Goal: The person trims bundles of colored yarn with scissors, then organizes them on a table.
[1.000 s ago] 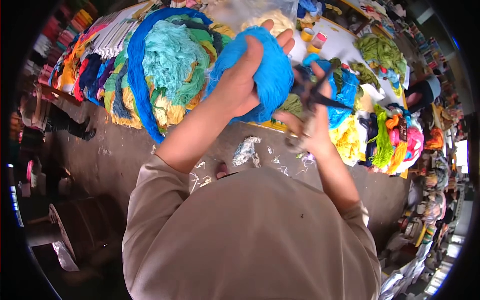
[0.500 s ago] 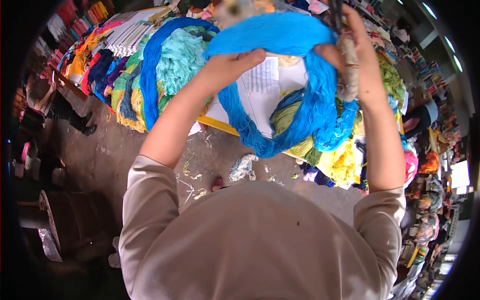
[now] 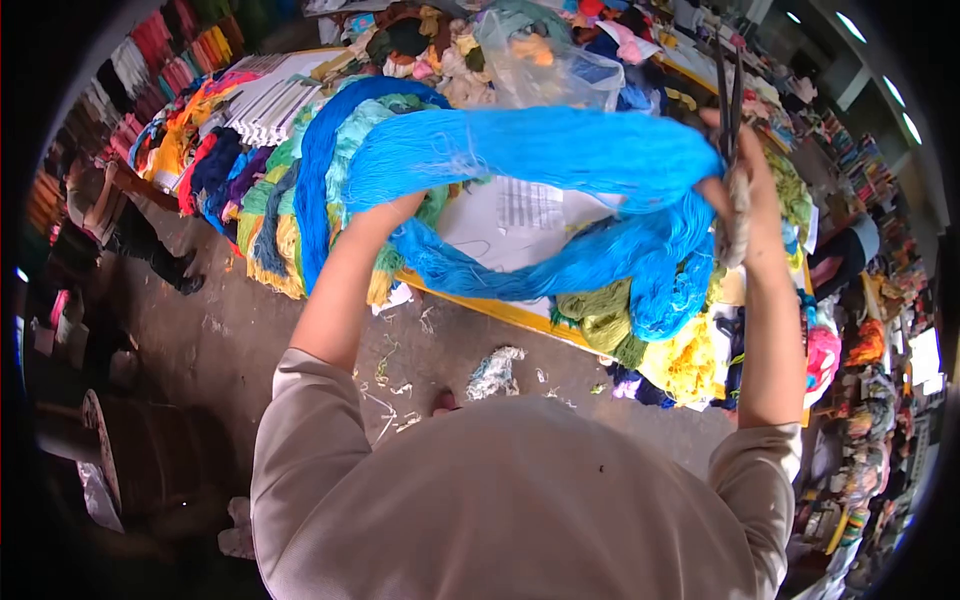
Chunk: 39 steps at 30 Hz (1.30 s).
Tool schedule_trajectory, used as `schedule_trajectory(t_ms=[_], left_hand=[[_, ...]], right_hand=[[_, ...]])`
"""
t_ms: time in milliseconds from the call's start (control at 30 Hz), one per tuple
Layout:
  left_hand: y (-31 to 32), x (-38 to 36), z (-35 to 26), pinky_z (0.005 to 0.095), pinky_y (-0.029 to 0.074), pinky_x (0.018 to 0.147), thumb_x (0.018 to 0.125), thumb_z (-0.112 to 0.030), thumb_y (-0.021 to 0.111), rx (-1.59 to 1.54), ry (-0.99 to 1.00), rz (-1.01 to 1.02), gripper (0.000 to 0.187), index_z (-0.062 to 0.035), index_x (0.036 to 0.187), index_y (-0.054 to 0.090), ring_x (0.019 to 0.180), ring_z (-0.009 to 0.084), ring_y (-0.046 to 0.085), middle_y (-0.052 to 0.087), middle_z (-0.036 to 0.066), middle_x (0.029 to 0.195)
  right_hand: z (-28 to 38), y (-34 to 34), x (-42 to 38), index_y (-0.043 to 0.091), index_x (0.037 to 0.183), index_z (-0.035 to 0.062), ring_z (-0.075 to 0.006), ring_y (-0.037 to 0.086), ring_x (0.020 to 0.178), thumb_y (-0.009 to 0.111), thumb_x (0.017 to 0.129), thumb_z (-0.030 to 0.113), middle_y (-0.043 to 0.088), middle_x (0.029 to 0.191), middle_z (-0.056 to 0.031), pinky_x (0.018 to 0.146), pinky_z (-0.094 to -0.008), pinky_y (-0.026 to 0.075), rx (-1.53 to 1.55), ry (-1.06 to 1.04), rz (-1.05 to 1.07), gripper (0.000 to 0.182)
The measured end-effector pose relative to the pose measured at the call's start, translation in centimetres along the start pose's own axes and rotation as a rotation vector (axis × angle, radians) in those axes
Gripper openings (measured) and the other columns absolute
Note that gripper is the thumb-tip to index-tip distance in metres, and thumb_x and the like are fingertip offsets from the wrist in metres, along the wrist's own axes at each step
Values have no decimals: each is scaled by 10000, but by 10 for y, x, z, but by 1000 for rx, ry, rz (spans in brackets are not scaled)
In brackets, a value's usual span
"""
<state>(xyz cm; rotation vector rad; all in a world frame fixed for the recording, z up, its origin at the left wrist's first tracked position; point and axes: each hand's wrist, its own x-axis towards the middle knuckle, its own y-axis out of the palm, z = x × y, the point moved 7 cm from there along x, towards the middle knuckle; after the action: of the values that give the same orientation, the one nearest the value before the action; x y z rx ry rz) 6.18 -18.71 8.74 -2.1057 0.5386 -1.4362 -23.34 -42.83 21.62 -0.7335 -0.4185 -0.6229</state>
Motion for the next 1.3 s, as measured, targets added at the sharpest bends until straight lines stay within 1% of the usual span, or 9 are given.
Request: schedule_trajectory(t_ms=[100, 167, 233, 267, 367, 500, 733, 1067, 1300], left_hand=[[-22, -1, -6, 397, 488, 964, 875, -227, 705, 75, 3, 144, 344, -52, 1171, 690, 1144, 307, 619, 649, 146, 1268], [-44, 10, -45, 389, 399, 1097, 898, -276, 702, -720, -98, 179, 561, -32, 1379, 552, 1374, 275, 460, 457, 136, 1513], [-38, 1, -52, 423, 296, 1171, 876, -404, 723, -485, 346, 249, 845, -36, 1527, 332, 1477, 278, 294, 272, 145, 1614], [-2, -13, -49, 460, 213, 1202, 816, -661, 665, -972, -107, 205, 1080, -70, 1577, 175, 1500, 319, 216, 229, 184, 1620], [20, -8, -98, 491, 78, 1230, 798, -872, 360, -1899, -239, -105, 1168, -10, 1558, 149, 1513, 364, 127, 150, 213, 1629], [53, -12, -108, 472, 151, 1224, 866, -803, 373, -2225, -597, -260, 1013, -20, 1499, 257, 1471, 364, 271, 297, 205, 1580], [75, -36, -134, 463, 348, 1120, 923, -726, 400, -2168, -896, -172, 838, -53, 1420, 355, 1355, 332, 436, 495, 176, 1435], [58, -53, -100, 483, 313, 1144, 943, -705, 388, -2385, -855, -359, 832, 4, 1378, 411, 1318, 338, 463, 505, 175, 1403], [75, -36, -53, 438, 412, 1061, 944, -384, 654, -2190, -913, -558, 376, -44, 1096, 595, 975, 212, 587, 622, 42, 963]], right_hand=[[-32, 5, -19, 540, 1333, 91, -88, 476, 849, 690, 743, 5, 529, 973, 40, 799, -233, 400, 9, 31, -67, 615], [-44, 17, -36, 542, 1323, 84, -78, 471, 824, 680, 740, -10, 535, 963, 44, 766, -230, 402, 37, 132, -55, 606], [-66, 37, -59, 523, 1331, 78, -84, 483, 846, 670, 733, -30, 551, 984, 27, 774, -234, 419, 45, 229, -5, 626], [-75, 52, -70, 494, 1352, 78, -96, 500, 858, 682, 730, -37, 574, 1025, 0, 786, -247, 441, 179, 268, 48, 660], [-82, 85, -92, 484, 1365, 64, -106, 556, 935, 724, 809, -26, 613, 1075, -26, 821, -267, 458, 210, 351, 113, 612], [-46, 118, -109, 547, 1286, 39, -81, 570, 932, 770, 825, 8, 629, 997, -22, 821, -244, 452, 535, 409, 244, 514], [-2, 161, -71, 545, 1298, 70, -101, 592, 864, 792, 788, -36, 634, 992, -16, 770, -250, 494, 270, -14, 25, 576], [-60, 160, -78, 576, 1216, 60, -63, 544, 782, 737, 836, -52, 587, 846, 24, 703, -214, 434, 607, 335, -164, 427], [-89, 192, -140, 621, 1185, 54, -104, 558, 567, 646, 970, 375, 627, 776, -42, 547, -239, 457, 835, 706, 95, 386]])
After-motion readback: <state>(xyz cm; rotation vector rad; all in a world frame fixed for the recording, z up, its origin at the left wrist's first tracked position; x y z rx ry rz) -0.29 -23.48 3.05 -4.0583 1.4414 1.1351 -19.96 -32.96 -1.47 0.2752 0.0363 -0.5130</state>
